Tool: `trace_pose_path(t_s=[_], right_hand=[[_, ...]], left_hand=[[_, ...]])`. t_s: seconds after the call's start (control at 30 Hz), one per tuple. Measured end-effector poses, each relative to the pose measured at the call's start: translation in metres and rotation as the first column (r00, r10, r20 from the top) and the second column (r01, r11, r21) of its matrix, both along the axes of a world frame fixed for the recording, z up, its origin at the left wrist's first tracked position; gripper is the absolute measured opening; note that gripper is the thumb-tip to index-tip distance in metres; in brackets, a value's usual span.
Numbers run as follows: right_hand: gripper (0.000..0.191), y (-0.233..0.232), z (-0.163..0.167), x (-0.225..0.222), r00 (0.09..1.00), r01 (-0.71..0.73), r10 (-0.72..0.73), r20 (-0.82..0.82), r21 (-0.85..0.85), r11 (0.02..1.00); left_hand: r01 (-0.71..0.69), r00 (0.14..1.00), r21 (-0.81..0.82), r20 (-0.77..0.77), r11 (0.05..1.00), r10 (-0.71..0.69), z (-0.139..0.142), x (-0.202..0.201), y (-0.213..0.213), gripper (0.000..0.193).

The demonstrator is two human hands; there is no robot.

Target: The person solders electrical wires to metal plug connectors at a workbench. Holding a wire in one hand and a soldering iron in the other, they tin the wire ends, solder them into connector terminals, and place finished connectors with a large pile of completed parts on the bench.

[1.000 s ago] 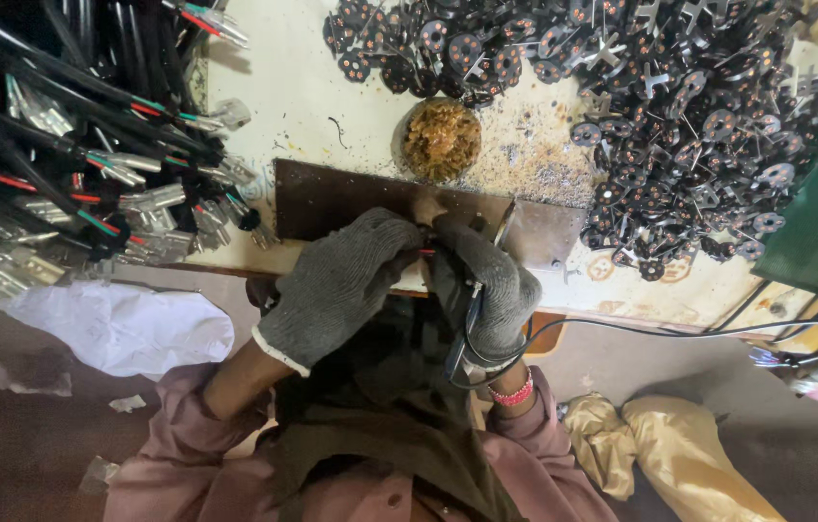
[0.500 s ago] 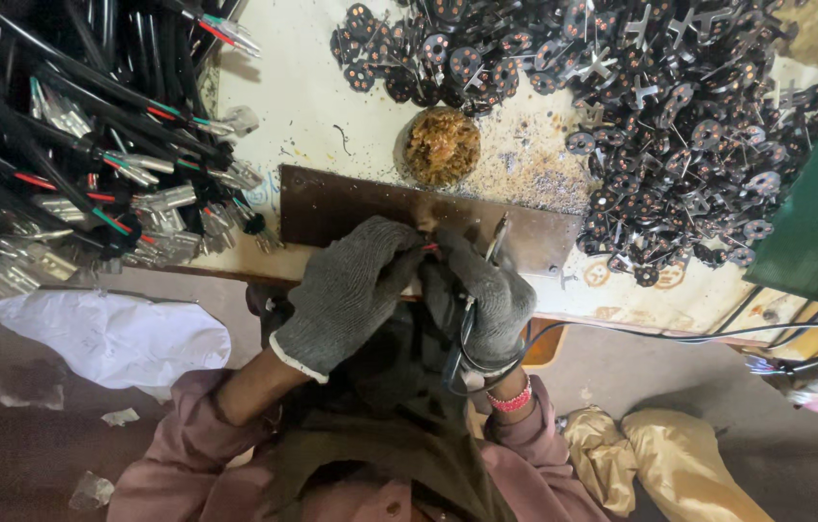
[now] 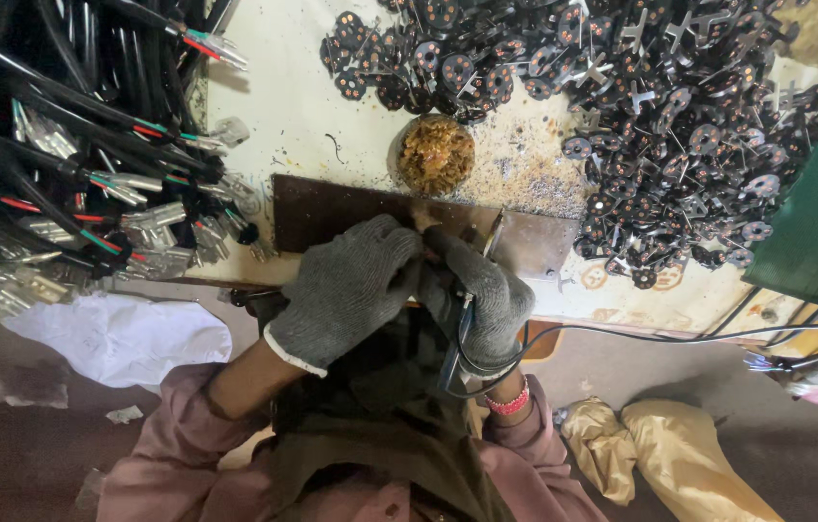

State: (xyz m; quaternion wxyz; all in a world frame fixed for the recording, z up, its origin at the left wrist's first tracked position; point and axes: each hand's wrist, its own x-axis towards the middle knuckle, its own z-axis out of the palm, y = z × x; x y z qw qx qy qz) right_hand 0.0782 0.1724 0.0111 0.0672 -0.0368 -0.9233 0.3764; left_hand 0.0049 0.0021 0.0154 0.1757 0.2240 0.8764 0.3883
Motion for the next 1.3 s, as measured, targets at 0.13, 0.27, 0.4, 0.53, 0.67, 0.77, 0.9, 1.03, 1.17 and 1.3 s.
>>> trace_pose_path(t_s=[0.13,0.27,0.4,0.53,0.67,0.77,0.9,1.03,1.17,1.3], right_hand=[[0.041,0.001,-0.005,0.005,0.999,0.021,-0.021,-0.035,-0.016,1.0],[0.037,0.003,-0.009,0.006,0.999,0.003,-0.005,-0.045,-0.059,0.998],[0.036,0.001,-0.004,0.0,0.997,-0.014,0.01,-0.071,-0.052,0.999],[0.031,0.007,0.002,0.007,0.998,-0.01,-0.003,-0.057,-0.228,0.974],[0.028,0.025,-0.014,0.038,0.995,-0.081,0.072,-0.062,-0.146,0.986],[0.028,0.037,-0.036,0.062,0.986,-0.148,0.15,-0.067,0.042,0.988],[0.032,0.039,-0.044,0.072,0.993,0.077,-0.017,0.121,-0.512,0.855],[0.028,0.035,-0.027,0.05,0.974,-0.194,0.176,-0.14,-0.129,0.972],[0.031,0.024,-0.012,0.027,0.968,-0.203,0.189,-0.168,-0.072,0.976],[0.03,0.022,-0.007,0.02,0.963,-0.252,0.237,-0.131,-0.109,0.962]], left_hand=[[0.013,1.0,-0.001,-0.005,1.0,-0.013,-0.005,0.0,0.0,0.02],[0.023,0.999,0.009,-0.049,1.0,-0.022,-0.011,0.001,-0.001,0.026],[0.026,1.0,0.016,-0.018,1.0,-0.026,-0.015,0.002,-0.001,0.027],[0.033,0.997,0.024,-0.07,0.999,-0.031,-0.015,0.002,-0.001,0.029],[0.023,0.999,-0.02,-0.033,1.0,-0.024,-0.014,0.002,0.0,0.019],[0.027,0.999,-0.016,-0.042,0.999,-0.028,-0.012,0.002,0.001,0.02],[0.043,0.999,-0.014,-0.026,0.999,-0.044,-0.008,-0.001,0.001,0.022],[0.043,0.999,-0.03,-0.018,0.999,-0.043,-0.007,-0.003,0.001,0.017],[0.073,0.997,-0.043,0.042,0.996,-0.071,-0.009,-0.002,0.0,0.017],[0.05,0.996,0.001,0.079,0.999,-0.05,-0.011,0.001,0.001,0.023]])
